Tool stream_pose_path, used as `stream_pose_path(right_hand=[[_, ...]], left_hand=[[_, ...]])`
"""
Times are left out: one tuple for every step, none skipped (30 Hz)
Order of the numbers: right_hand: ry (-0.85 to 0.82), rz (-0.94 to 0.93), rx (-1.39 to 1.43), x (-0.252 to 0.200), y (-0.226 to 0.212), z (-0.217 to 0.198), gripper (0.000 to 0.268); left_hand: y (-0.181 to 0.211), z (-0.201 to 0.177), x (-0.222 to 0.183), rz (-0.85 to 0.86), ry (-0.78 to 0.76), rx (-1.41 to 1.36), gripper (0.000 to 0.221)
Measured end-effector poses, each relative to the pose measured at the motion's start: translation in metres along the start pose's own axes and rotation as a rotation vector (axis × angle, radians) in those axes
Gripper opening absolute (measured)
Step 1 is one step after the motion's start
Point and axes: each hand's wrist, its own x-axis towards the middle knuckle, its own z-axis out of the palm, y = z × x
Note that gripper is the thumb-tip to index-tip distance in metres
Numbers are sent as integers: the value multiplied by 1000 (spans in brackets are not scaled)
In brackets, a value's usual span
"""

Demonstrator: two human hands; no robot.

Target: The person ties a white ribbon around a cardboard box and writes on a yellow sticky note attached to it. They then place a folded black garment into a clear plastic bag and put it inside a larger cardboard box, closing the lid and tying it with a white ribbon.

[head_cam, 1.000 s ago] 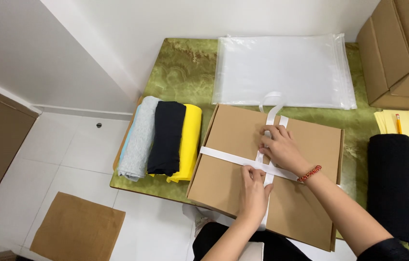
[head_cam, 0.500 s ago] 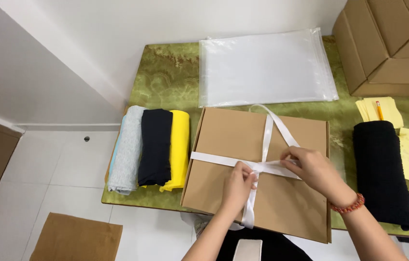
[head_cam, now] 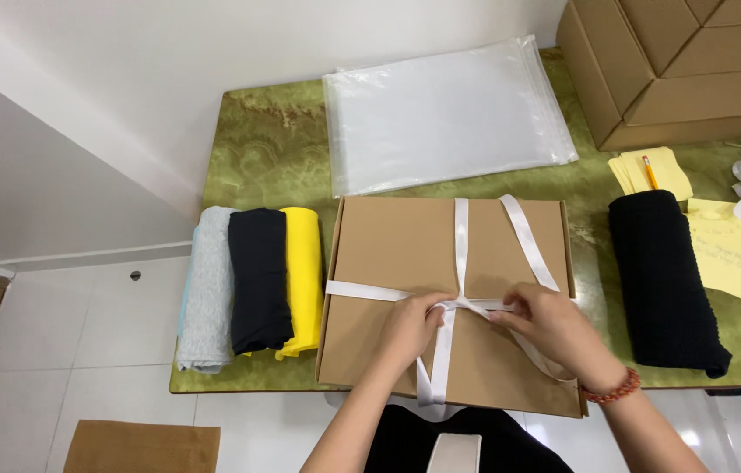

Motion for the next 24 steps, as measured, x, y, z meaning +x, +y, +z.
stream_pose_path(right_hand=[[0,-4,1,1,-11,4,40],[-36,-18,3,2,-22,7,41],[-72,-33,4,3,-33,11,43],[-71,-38,3,5,-41,13,43],[-62,-17,-23,6,-47,15,43],[-54,3,-48,7,-53,17,47],[-54,4,-50,16,-46,25,47],[-35,-8,-34,24,-39,34,47],[-18,-19,-19,31,-32,43,46],[-18,-18,-20,43,-19,54,46],[-7,-3,21,55,-6,64,42],[4,11,62,67,6,75,37],[4,11,61,61,-3,65,37],[-59,48,176,55,-13,55,38],[-122,83,291,49,-22,45,39],[-122,83,290,43,-25,46,39],[-164,146,643,37,-29,48,27],[-205,208,996,32,-32,50,22],[-207,207,994,31,-30,51,22],[-218,172,985,30,-28,52,29],[-228,138,976,30,-26,53,37],[-230,137,974,30,-21,55,37],[-220,137,985,30,-17,58,28],[-211,136,995,30,-13,60,23]], left_hand=[[0,-1,0,-1,4,2,35],[-1,-2,0,18,-8,-20,35],[-1,-2,0,38,-18,-43,35],[0,-6,-1,38,-14,-42,35],[2,-7,-2,33,-14,-46,34],[4,-9,-3,28,-15,-49,33],[5,-10,-4,29,-15,-51,33],[7,-11,-4,16,-15,-87,35],[8,-11,-6,2,-17,-123,37],[0,-6,-1,2,-18,-125,37],[-8,-1,3,10,-5,-164,39],[-15,3,8,18,9,-203,41],[-26,9,13,18,8,-204,41],[-36,15,19,-21,-9,-346,41],[-46,20,25,-61,-24,-487,41],[-46,13,24,-60,-24,-488,41],[-46,6,21,-64,-75,-535,42],[-46,-1,19,-68,-127,-582,43],[-41,-11,14,-69,-124,-584,43],[-37,-21,9,-124,-183,-631,44],[-32,-31,5,-180,-244,-678,44],[-28,-47,2,-180,-242,-679,44],[-25,-64,-1,-225,-281,-664,47],[-22,-81,-4,-269,-320,-648,50]])
